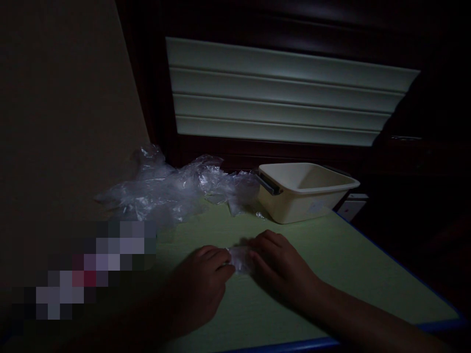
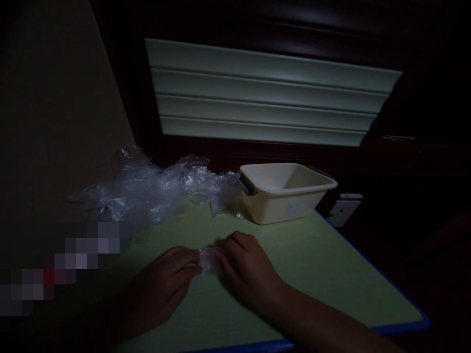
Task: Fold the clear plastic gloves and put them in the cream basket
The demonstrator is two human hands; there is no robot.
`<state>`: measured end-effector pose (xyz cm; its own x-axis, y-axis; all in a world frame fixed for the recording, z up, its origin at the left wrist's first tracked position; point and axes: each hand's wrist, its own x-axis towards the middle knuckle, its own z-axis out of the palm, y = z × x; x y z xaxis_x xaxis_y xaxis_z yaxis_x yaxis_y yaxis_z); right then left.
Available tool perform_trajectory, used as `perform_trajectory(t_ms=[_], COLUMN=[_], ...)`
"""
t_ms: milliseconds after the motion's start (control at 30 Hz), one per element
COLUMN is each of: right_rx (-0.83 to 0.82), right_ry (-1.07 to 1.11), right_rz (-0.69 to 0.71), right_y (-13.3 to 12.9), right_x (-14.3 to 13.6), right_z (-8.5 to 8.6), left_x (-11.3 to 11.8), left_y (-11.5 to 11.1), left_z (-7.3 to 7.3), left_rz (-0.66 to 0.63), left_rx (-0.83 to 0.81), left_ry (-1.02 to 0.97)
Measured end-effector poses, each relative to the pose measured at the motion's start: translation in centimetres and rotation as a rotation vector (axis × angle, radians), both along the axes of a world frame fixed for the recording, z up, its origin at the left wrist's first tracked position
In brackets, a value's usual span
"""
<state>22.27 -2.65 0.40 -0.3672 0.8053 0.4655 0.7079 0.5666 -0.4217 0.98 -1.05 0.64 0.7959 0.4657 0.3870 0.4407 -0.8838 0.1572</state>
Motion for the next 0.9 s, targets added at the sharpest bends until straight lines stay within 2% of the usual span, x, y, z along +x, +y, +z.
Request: perform_trajectory(t_ms=[167,267,367,467,567,667,800,900], right_rx=[-0.127,-0.151,-0.182,-0.257,-0.405,-0.498,-0.475,-0.458], right_ry=[-0.001,-0.062,-0.033,0.071,0.325,0.531,0.627,0.707], right_rz=[-0.023,-0.044,-0.035,-0.001,0.025,0.028,0.016,0.039], right_y=[0.1,0.2,0.2,0.3,0.4,0.7,0.9,0.8], right_x=[-0.1,-0.2,-0.2,-0.3,-0.3,-0.3,-0.3,-0.4], right_z=[0.3,0.2,0.0,0.0,-0.2,-0.5,-0.7,-0.5], left_x=[-0.1,-0.1,-0.1,0.0,0.1,0.0,-0.1,-0.1], left_y=[-0.1,-0.1,-0.1,0.0,0.2,0.6,1.2,1.4], left_z=[0.1,0.1,0.1,-0.1,-0.5,-0.9,-0.9,-0.6], left_rz=[-0.037,-0.031,-0.014,0.019,0.094,0.146,0.169,0.185], left_rx=[-0.074,-0.081,-0.078,-0.072,-0.087,-0.197,-0.430,-0.543], left_ry=[-0.038,-0.040,-0.032,-0.073,-0.166,-0.274,-0.377,-0.399])
